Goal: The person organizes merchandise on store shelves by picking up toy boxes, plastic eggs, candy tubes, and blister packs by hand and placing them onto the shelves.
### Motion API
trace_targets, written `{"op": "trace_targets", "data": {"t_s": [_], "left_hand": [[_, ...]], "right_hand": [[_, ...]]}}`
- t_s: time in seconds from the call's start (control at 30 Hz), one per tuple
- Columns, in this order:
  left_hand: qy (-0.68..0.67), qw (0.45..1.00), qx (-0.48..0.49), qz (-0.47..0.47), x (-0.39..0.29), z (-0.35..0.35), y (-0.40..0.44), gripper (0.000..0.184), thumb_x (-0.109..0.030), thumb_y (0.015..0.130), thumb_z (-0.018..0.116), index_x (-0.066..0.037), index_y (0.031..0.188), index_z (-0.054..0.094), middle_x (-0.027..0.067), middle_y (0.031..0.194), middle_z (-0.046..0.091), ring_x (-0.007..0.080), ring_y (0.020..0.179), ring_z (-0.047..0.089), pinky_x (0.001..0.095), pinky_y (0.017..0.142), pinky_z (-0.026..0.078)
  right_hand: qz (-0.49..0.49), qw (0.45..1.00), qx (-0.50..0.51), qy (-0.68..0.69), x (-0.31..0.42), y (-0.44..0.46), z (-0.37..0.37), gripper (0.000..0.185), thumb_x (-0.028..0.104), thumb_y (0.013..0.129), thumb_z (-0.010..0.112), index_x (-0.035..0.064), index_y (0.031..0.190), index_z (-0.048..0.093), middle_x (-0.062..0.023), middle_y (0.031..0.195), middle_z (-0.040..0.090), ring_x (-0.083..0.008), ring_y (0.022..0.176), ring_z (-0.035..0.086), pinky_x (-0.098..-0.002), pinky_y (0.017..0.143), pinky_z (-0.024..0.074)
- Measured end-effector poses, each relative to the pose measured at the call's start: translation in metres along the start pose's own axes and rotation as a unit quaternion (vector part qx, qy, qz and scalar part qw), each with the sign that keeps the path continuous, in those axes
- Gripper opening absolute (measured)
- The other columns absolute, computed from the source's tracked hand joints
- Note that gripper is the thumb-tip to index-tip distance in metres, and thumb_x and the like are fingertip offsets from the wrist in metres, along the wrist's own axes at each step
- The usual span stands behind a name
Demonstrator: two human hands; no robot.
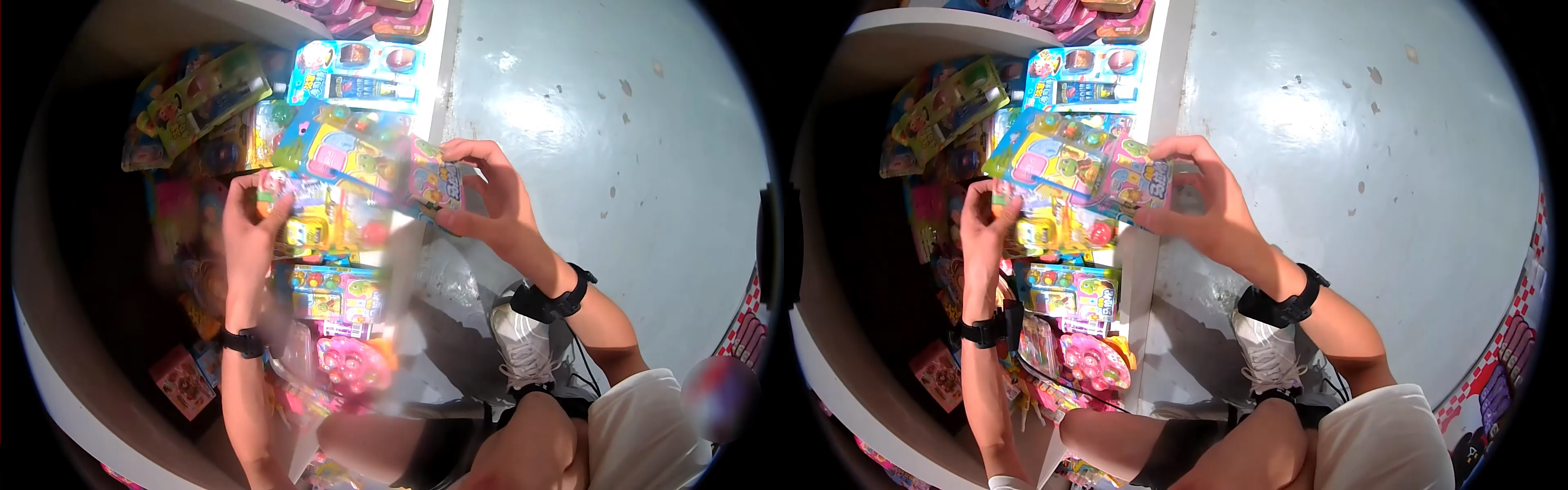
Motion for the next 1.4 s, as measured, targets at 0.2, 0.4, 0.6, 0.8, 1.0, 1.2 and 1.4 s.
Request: {"op": "trace_targets", "data": {"t_s": [0.2,0.4,0.6,0.8,1.0,1.2,1.4], "left_hand": [[0.205,0.976,-0.001,0.076,0.002,0.002,-0.012,0.058,0.004,0.09,0.069,-0.002,0.143,0.047,0.0116,0.132,0.061,0.0193,0.121,0.057,0.0325,0.103,0.044],[-0.061,0.994,-0.085,0.027,-0.011,-0.006,-0.044,0.056,0.01,0.092,0.051,-0.001,0.147,0.045,0.0146,0.143,0.054,0.0206,0.131,0.053,0.0352,0.108,0.044],[-0.118,0.985,-0.121,0.047,-0.019,-0.013,-0.082,0.065,0.015,0.083,0.041,0.002,0.146,0.044,0.0165,0.145,0.052,0.0228,0.13,0.054,0.036,0.109,0.043],[-0.084,0.987,-0.101,0.096,-0.023,-0.015,-0.085,0.052,0.0,0.097,0.056,0.001,0.148,0.045,0.0147,0.146,0.051,0.0201,0.123,0.056,0.0342,0.108,0.042],[-0.035,0.997,-0.068,0.024,-0.014,0.004,-0.063,0.055,-0.001,0.094,0.061,0.0,0.147,0.045,0.0154,0.141,0.055,0.0206,0.12,0.059,0.0333,0.101,0.048],[0.029,0.992,-0.109,0.052,-0.004,0.011,-0.028,0.05,-0.012,0.095,0.064,0.001,0.142,0.05,0.0179,0.137,0.058,0.0272,0.126,0.056,0.0377,0.107,0.043],[0.111,0.992,-0.05,-0.02,-0.013,0.007,0.014,0.036,-0.015,0.1,0.058,0.007,0.129,0.057,0.013,0.118,0.068,0.0159,0.104,0.063,0.0286,0.092,0.047]], "right_hand": [[-0.211,0.956,0.002,-0.202,-0.005,0.01,0.017,0.063,0.012,0.071,0.089,0.0095,0.125,0.056,-0.012,0.131,0.055,-0.028,0.124,0.052,-0.0408,0.104,0.041],[-0.221,0.925,0.031,-0.307,-0.008,0.002,0.057,0.066,0.021,0.068,0.089,0.0112,0.126,0.058,-0.0132,0.133,0.052,-0.0359,0.131,0.044,-0.0475,0.11,0.0326],[-0.243,0.885,0.047,-0.394,-0.016,-0.005,0.082,0.064,0.019,0.069,0.086,0.011,0.126,0.057,-0.0159,0.134,0.049,-0.0402,0.13,0.043,-0.0505,0.111,0.0323],[-0.306,0.862,-0.012,-0.405,0.01,0.042,0.081,0.054,0.019,0.077,0.079,0.0081,0.124,0.058,-0.0199,0.132,0.05,-0.0408,0.125,0.048,-0.0502,0.11,0.0334],[-0.179,0.837,0.071,-0.513,0.013,0.06,0.049,0.056,0.019,0.078,0.079,0.0058,0.128,0.058,-0.0194,0.13,0.053,-0.0412,0.12,0.052,-0.0486,0.106,0.0388],[-0.198,0.842,0.038,-0.501,0.008,0.055,0.033,0.059,0.02,0.079,0.079,0.0047,0.131,0.057,-0.0211,0.131,0.053,-0.042,0.122,0.051,-0.0488,0.108,0.0393],[-0.215,0.921,-0.062,-0.321,-0.012,0.064,0.026,0.059,0.02,0.082,0.08,0.0027,0.132,0.054,-0.0207,0.128,0.055,-0.0375,0.122,0.053,-0.0451,0.105,0.0428]]}}
Point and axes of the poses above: each hand's wrist, its own y-axis towards the middle knuckle, its own z-axis out of the palm, x = y × z, the point moved 3 cm from there along y, towards the middle knuckle
